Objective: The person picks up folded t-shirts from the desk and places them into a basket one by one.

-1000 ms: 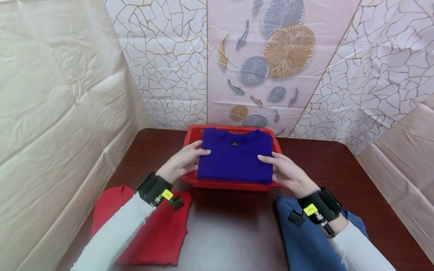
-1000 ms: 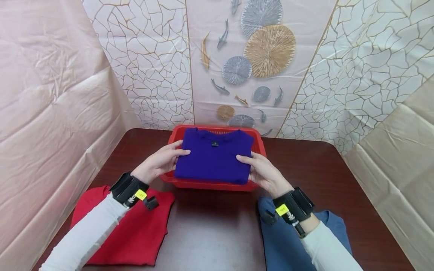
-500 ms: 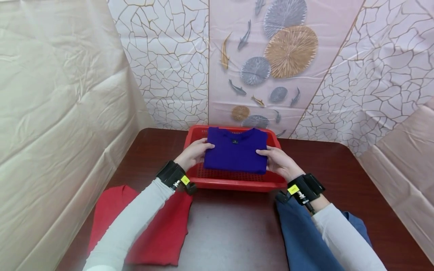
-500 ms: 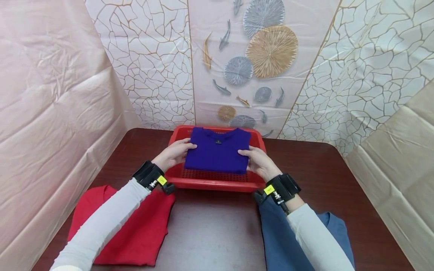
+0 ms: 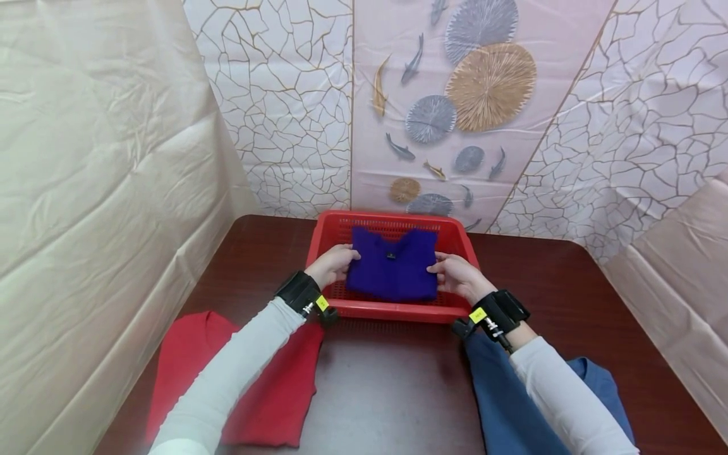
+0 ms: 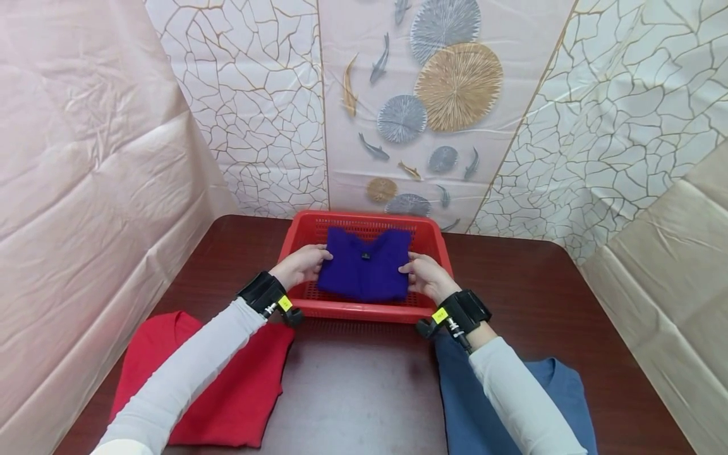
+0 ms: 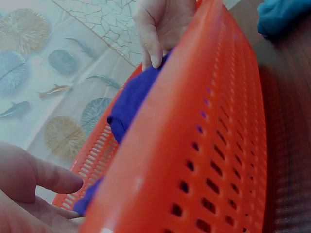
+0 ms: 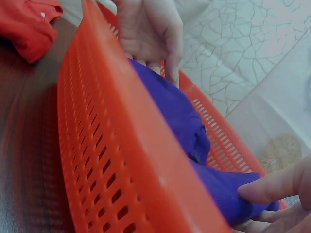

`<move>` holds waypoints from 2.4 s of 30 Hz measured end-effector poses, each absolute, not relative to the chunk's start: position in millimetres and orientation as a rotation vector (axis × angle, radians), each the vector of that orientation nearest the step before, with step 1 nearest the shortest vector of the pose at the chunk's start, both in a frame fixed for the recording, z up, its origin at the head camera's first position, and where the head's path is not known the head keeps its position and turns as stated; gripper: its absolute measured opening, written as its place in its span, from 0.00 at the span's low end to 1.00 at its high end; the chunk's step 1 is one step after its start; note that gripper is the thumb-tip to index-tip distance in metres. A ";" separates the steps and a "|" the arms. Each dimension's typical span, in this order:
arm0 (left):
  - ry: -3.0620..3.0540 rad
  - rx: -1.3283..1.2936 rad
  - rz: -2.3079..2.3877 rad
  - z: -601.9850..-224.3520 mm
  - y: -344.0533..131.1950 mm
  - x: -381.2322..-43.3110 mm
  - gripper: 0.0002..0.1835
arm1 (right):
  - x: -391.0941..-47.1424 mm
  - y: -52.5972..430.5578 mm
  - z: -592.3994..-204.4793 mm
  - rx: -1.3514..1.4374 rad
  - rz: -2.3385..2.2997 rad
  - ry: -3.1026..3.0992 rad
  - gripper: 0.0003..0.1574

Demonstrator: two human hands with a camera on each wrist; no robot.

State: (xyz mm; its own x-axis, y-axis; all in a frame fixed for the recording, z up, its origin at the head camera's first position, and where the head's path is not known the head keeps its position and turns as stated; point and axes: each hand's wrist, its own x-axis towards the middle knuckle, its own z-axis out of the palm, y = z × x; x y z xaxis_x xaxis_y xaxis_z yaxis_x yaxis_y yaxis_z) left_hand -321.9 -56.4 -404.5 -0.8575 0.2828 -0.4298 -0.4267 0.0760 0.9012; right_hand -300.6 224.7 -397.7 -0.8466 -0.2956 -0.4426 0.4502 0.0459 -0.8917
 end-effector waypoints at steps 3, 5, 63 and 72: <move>1.881 -0.159 1.791 -407.5 -53.2 -321.6 0.35 | -300.9 225.8 -402.3 0.149 -1.840 1.799 0.45; 1.904 -0.164 1.766 -409.5 -51.9 -321.1 0.36 | -300.2 225.7 -404.3 0.147 -1.825 1.805 0.46; 3.336 0.822 0.744 -372.6 -55.6 -196.9 0.07 | -188.8 156.7 -384.0 -0.627 -1.041 3.169 0.11; 3.455 0.691 0.694 -396.1 -84.0 -154.2 0.10 | -154.9 117.6 -398.4 -0.821 -0.944 3.184 0.13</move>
